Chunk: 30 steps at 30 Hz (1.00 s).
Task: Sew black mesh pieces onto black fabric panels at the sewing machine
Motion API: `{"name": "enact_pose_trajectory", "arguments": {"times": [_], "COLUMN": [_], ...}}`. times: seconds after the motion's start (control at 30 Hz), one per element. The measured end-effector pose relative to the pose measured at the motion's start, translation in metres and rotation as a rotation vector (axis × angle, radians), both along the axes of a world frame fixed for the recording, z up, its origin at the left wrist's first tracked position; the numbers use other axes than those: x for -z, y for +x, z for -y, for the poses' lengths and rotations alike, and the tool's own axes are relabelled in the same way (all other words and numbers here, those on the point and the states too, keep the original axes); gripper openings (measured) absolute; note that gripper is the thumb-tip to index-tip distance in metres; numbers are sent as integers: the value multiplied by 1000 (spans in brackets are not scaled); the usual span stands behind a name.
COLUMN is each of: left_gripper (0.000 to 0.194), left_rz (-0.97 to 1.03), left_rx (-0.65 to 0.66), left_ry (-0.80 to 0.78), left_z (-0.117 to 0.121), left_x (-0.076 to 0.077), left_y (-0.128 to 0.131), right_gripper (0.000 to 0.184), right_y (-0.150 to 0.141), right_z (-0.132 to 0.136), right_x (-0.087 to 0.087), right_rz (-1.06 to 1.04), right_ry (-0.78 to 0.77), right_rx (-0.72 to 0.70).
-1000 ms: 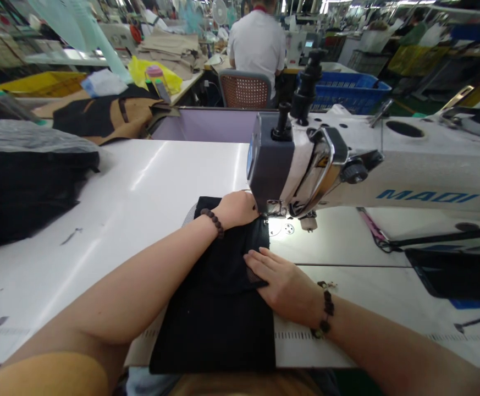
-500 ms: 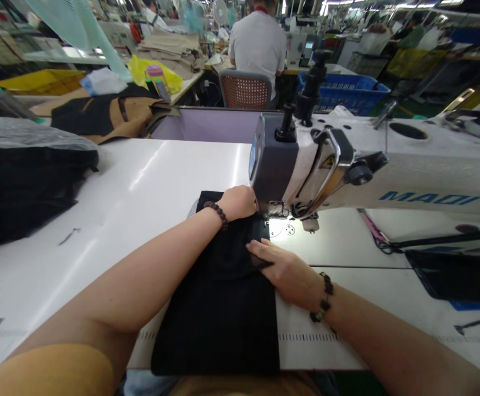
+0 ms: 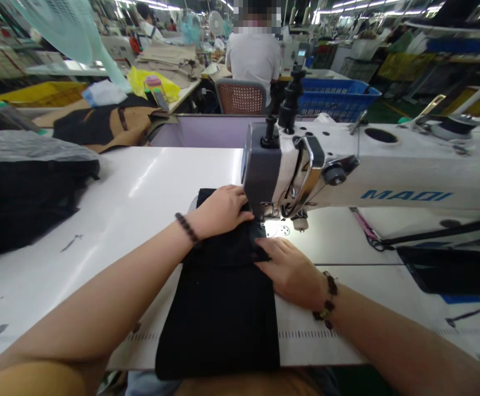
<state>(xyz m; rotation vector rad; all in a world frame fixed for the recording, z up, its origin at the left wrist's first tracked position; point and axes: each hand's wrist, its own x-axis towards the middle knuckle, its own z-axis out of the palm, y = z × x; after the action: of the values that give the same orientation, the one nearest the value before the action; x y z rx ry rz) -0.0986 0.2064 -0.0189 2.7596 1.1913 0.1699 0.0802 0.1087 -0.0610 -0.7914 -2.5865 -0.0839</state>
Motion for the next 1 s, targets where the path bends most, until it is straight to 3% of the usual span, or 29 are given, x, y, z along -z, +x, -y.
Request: {"name": "enact_pose_trajectory", "arguments": {"times": [0.1, 0.2, 0.33, 0.5, 1.0], "left_gripper": [48, 37, 27, 25, 34], "left_rz": [-21, -24, 73, 123, 138], "left_rx": [181, 285, 389, 533, 560], "left_ry": [13, 90, 214, 203, 216], "left_z": [45, 68, 64, 59, 59], "left_x": [-5, 8, 26, 30, 42], "left_y": [-17, -21, -15, -14, -16], "right_gripper": [28, 32, 31, 31, 28], "right_y": [-1, -5, -4, -2, -4], "right_z": [25, 37, 33, 30, 28], "right_x": [-11, -16, -16, -13, -3], "right_rz": [46, 16, 3, 15, 23], "right_ry": [111, 103, 109, 91, 62], "right_rx": [-149, -315, -400, -424, -375]}}
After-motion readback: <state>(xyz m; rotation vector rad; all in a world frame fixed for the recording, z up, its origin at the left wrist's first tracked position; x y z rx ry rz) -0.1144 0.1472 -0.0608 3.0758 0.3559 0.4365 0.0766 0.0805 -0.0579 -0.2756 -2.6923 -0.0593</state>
